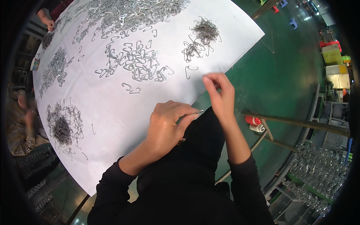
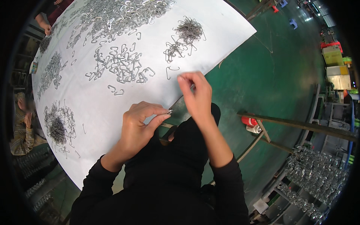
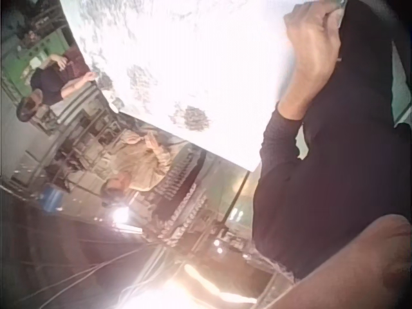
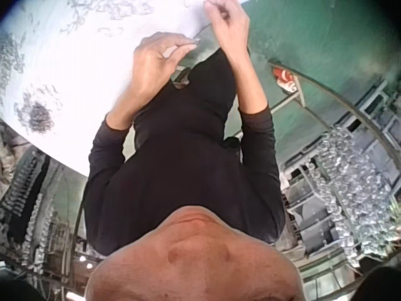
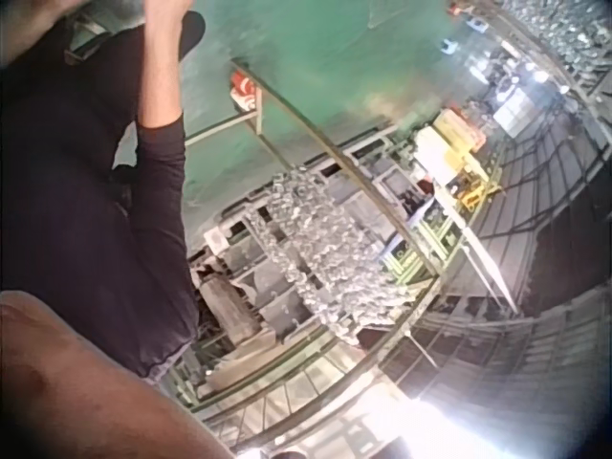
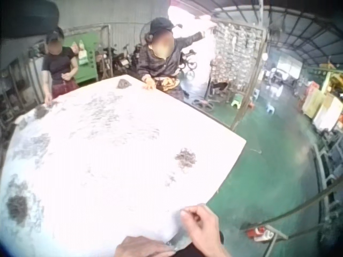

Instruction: The person picks up individual metal hooks from a table by hand and hangs them onto a metal rack.

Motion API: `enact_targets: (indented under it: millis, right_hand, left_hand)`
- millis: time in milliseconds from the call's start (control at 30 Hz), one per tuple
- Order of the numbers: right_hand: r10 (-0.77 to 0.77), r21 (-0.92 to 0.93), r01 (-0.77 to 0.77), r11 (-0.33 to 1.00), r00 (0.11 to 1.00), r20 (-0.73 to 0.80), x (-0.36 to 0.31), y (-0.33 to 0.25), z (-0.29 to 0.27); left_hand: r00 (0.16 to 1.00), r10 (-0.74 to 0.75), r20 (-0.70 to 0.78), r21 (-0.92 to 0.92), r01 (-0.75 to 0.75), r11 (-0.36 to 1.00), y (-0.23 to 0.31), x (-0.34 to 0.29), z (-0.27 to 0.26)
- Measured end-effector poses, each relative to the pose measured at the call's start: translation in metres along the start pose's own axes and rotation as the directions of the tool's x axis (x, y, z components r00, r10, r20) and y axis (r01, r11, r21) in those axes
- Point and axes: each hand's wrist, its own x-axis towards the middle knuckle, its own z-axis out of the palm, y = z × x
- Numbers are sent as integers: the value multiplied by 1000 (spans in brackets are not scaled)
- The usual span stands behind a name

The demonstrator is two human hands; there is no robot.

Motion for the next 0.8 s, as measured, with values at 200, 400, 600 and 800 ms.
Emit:
enact_targets:
  millis: [200, 400, 600, 800]
  right_hand:
    - [251, -481, -138, 866, 951, 179, 92, 18, 33]
    - [180, -602, 4, 798, 953, 245, 113, 13, 53]
    - [72, -730, 225, 645, 933, 351, 117, 24, 68]
    - [501, -30, -539, 842, 760, 414, 120, 2, 43]
  left_hand:
    - [999, -14, 51, -43, 17, 999, -5, -7, -4]
    - [999, -33, 36, -72, 35, 997, -12, -12, -10]
    - [1000, -13, 2, -65, 13, 998, -17, -17, -8]
    - [1000, -11, -24, -46, 9, 999, -16, -18, -9]
